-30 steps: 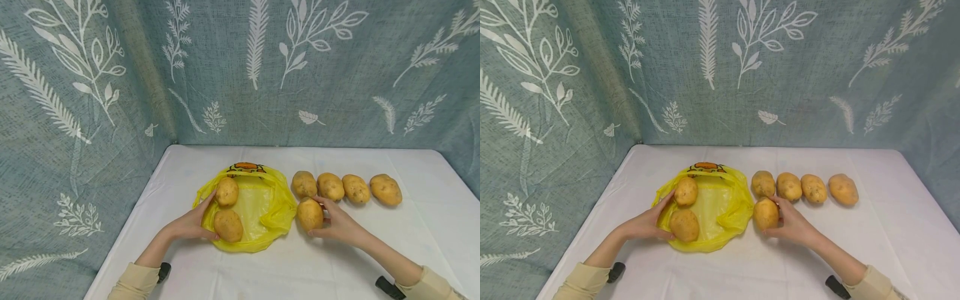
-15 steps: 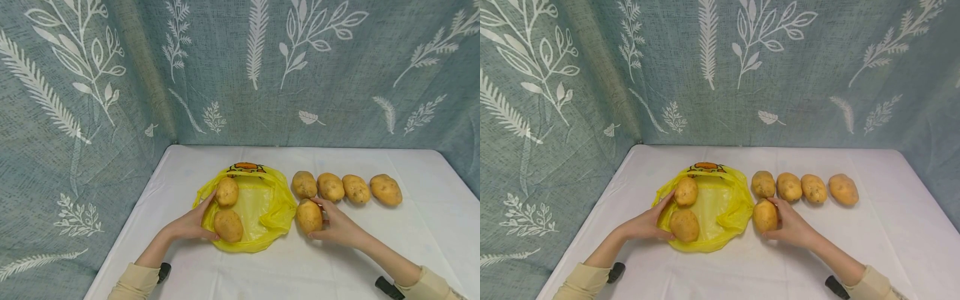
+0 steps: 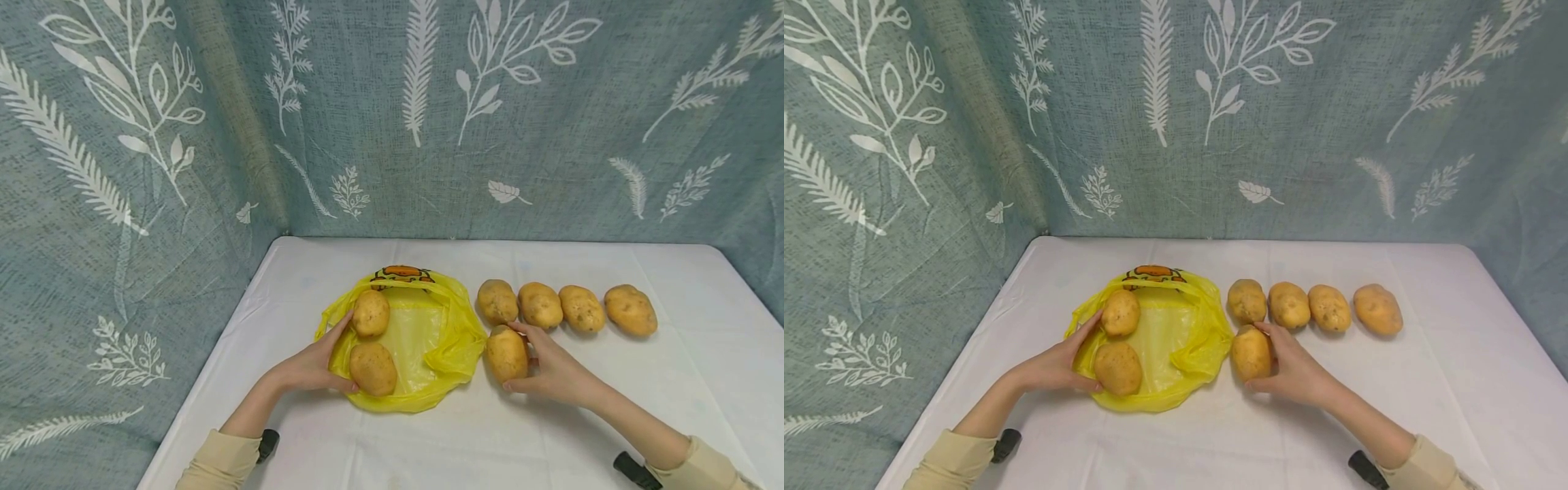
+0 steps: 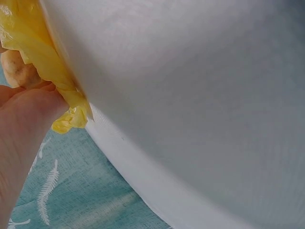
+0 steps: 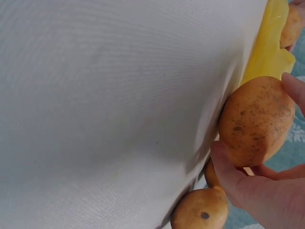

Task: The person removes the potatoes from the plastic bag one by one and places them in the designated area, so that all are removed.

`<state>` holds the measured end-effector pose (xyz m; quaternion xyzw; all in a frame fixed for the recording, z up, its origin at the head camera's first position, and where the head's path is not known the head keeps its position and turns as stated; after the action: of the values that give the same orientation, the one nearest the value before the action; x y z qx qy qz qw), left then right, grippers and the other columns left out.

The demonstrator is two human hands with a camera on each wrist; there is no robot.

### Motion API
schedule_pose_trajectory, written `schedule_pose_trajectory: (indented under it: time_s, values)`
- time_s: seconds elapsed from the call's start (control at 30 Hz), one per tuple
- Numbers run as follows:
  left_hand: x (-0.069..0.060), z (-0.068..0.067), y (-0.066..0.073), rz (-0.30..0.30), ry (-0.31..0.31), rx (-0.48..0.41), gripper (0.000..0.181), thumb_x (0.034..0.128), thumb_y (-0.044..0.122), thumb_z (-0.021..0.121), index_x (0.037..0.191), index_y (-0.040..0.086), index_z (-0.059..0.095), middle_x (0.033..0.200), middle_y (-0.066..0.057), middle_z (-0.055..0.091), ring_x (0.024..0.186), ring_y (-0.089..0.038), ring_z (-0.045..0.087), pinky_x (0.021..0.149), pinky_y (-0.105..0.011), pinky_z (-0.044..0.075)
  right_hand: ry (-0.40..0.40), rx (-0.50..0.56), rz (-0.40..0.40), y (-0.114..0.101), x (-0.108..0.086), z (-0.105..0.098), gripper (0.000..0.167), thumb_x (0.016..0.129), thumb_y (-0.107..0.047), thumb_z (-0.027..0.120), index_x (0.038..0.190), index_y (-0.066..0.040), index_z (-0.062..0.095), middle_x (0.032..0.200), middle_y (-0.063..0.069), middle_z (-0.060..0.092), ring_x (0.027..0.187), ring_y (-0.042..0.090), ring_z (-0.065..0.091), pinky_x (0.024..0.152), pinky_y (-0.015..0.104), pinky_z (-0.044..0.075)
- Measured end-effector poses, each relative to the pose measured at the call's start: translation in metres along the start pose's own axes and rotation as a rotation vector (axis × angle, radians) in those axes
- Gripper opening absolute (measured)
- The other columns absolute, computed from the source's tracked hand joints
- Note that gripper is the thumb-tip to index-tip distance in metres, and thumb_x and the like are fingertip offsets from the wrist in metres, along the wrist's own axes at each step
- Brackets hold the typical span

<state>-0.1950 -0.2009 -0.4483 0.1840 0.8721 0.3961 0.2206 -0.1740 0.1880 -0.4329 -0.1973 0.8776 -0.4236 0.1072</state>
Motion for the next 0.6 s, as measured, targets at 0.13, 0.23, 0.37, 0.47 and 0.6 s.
schedule_pose_trajectory:
  time_s: [0.13, 0.23, 0.37, 0.47, 0.6]
  values:
    - [0.000, 0.000, 0.000, 0.001, 0.000, 0.000, 0.127, 0.0699, 0.033, 0.087, 0.158, 0.013, -0.003, 0.162, -0.015, 0.002, 0.146, -0.036, 0.008, 0.114, -0.057, 0.014, 0.005, -0.007, -0.007, 0.000, 0.001, 0.000, 0.095, 0.075, -0.025, 0.085, 0.144, 0.007, 0.030, 0.145, 0.031, 0.034, 0.126, 0.046, 0.044, 0.091, 0.042, 0.051]
    - [-0.001, 0.000, 0.000, 0.001, -0.001, 0.002, 0.128, 0.0700, 0.033, 0.087, 0.157, 0.013, -0.004, 0.162, -0.016, 0.002, 0.146, -0.036, 0.007, 0.114, -0.057, 0.014, 0.020, -0.034, -0.014, -0.002, 0.000, -0.001, 0.093, 0.074, -0.027, 0.086, 0.143, 0.006, 0.032, 0.143, 0.030, 0.037, 0.125, 0.047, 0.044, 0.093, 0.047, 0.049]
    - [-0.001, -0.001, -0.001, 0.001, -0.001, 0.005, 0.127, 0.0704, 0.033, 0.087, 0.157, 0.013, -0.004, 0.162, -0.016, 0.002, 0.146, -0.037, 0.008, 0.114, -0.058, 0.014, 0.036, -0.061, -0.017, -0.006, 0.000, -0.005, 0.091, 0.075, -0.031, 0.085, 0.143, 0.003, 0.034, 0.142, 0.030, 0.039, 0.127, 0.048, 0.041, 0.096, 0.056, 0.044]
    - [-0.001, -0.001, -0.001, 0.001, -0.003, 0.004, 0.127, 0.0707, 0.033, 0.086, 0.157, 0.014, -0.005, 0.162, -0.016, 0.002, 0.146, -0.038, 0.008, 0.113, -0.058, 0.014, 0.034, -0.050, -0.018, -0.008, 0.001, -0.007, 0.091, 0.076, -0.032, 0.084, 0.144, 0.003, 0.034, 0.144, 0.029, 0.037, 0.130, 0.049, 0.036, 0.098, 0.059, 0.041]
    - [0.000, -0.001, -0.001, 0.001, -0.002, 0.010, 0.127, 0.0702, 0.032, 0.087, 0.158, 0.015, -0.005, 0.162, -0.016, 0.002, 0.146, -0.038, 0.008, 0.113, -0.058, 0.015, 0.035, -0.049, -0.034, -0.011, 0.002, -0.010, 0.091, 0.077, -0.031, 0.083, 0.144, 0.004, 0.032, 0.145, 0.028, 0.036, 0.132, 0.049, 0.034, 0.098, 0.058, 0.042]
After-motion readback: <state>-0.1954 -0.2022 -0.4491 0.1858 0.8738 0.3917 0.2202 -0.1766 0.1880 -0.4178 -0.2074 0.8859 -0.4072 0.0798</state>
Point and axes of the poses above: each hand's wrist, its own x-axis towards the middle knuckle, its own z-axis out of the palm, y = z × x, the point moved 4 cm from there along x, towards the middle knuckle
